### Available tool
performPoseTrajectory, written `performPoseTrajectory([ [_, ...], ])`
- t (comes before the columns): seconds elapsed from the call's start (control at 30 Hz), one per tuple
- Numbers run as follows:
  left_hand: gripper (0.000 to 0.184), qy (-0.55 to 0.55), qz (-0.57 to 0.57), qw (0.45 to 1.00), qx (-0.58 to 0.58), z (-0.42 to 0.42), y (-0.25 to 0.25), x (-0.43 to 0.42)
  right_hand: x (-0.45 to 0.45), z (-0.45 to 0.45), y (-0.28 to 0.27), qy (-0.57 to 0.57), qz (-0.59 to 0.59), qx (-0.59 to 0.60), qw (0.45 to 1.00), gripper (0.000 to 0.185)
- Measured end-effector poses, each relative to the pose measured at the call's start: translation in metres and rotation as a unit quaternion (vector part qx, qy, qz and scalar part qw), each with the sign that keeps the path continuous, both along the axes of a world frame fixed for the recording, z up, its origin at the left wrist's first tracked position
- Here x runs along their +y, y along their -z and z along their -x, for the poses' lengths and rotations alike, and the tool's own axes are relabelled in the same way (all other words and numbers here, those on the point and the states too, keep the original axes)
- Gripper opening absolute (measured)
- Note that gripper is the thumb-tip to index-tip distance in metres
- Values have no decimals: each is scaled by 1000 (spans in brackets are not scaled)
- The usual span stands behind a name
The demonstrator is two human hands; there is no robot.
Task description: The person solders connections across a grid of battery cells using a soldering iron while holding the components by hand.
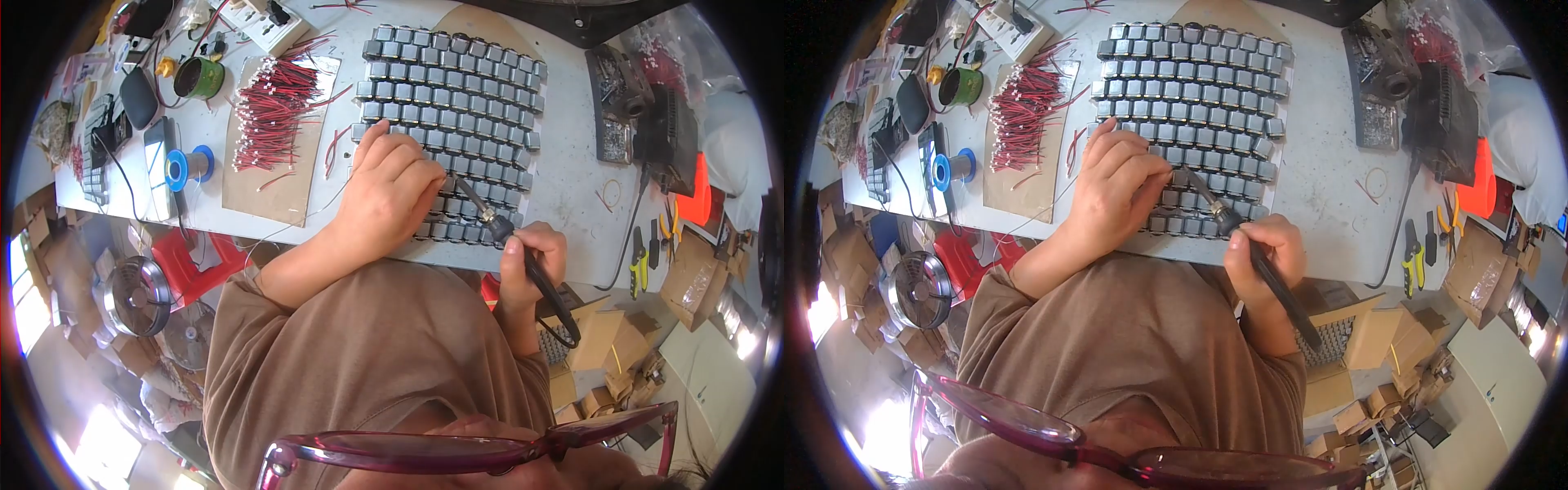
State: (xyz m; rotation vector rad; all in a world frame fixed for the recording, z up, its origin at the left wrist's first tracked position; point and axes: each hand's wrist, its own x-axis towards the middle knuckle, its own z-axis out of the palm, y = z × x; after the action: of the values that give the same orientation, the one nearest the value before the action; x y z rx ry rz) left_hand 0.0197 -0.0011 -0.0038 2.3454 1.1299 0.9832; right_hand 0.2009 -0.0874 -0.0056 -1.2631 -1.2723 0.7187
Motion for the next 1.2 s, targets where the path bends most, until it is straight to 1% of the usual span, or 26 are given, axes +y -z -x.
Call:
performPoseTrajectory([
  [0.1,20,-4,6,1000,-8,0,0,0,1,0,1,3,-14,1,1000,17],
  [0.2,18,16,18,1000,-2,3,3,-1,0,1,1,7,-13,6,1000,17],
  [0.7,20,10,20,1000,-1,2,3,0,2,2,3,6,-5,5,1000,16],
  [0.8,16,3,5,1000,4,2,4,0,2,3,1,-2,0,8,1000,16],
  [0.9,16,-5,0,1000,-6,4,1,0,0,-2,1,4,-12,4,1000,15],
  [1.0,19,-8,-2,1000,-5,7,-2,-1,-2,-6,4,12,-36,-2,999,19],
  [1.07,26,62,-42,996,-55,7,-6,-2,-1,-2,4,43,-44,78,995,29],
  [1.1,26,64,-45,995,-54,7,-9,-5,-1,-6,2,20,8,42,999,31],
  [1.13,29,103,-42,992,-63,5,-11,-10,-1,-1,1,22,3,43,999,31],
  [1.17,33,141,-41,987,-72,4,-13,-14,1,8,0,7,4,86,996,27],
  [1.2,33,141,-47,986,-72,4,-12,-16,3,13,-2,-11,4,128,992,24],
])
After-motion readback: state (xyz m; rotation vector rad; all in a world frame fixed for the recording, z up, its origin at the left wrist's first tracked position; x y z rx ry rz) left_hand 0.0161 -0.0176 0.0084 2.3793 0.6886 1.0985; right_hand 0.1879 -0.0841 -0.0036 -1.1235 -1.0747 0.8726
